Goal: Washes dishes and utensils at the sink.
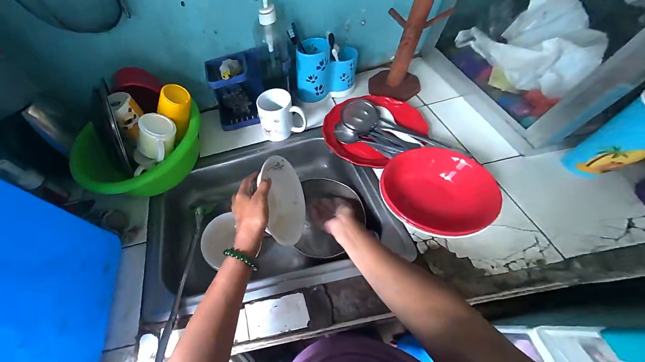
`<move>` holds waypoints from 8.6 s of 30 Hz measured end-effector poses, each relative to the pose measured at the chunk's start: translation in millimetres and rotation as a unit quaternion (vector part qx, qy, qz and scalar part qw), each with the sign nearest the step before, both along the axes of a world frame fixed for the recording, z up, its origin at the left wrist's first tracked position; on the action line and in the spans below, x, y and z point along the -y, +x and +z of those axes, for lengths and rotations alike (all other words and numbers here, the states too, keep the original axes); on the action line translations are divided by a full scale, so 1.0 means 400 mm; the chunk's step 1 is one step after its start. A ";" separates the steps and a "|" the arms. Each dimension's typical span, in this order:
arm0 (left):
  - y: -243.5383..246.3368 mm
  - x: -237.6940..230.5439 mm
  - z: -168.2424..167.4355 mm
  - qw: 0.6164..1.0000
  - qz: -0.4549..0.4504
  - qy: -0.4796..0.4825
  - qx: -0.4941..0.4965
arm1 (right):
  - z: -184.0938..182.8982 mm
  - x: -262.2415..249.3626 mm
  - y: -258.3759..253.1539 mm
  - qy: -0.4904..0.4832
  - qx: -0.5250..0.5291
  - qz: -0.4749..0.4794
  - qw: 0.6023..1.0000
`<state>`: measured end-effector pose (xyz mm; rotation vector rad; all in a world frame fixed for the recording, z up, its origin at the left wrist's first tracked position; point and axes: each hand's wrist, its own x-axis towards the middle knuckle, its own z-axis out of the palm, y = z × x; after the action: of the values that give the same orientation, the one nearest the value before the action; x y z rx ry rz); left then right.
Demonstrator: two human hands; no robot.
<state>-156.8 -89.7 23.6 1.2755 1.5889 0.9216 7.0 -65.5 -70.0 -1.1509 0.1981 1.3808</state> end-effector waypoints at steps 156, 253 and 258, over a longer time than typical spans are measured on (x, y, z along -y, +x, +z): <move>0.224 -0.053 -0.139 0.840 -0.215 -0.174 -0.466 | 0.057 0.007 0.058 -0.089 0.672 0.600 0.426; -0.251 -0.091 -0.099 0.927 0.047 -0.072 -0.366 | 0.245 0.192 0.511 -0.004 0.838 0.243 0.489; -0.143 -0.035 0.013 0.924 -0.087 0.054 -0.369 | 0.214 0.187 0.250 0.258 0.764 0.203 0.555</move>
<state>-214.0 -75.9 28.7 1.9566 1.9495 0.4255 107.1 -140.2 15.7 -1.4927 -1.7087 0.2474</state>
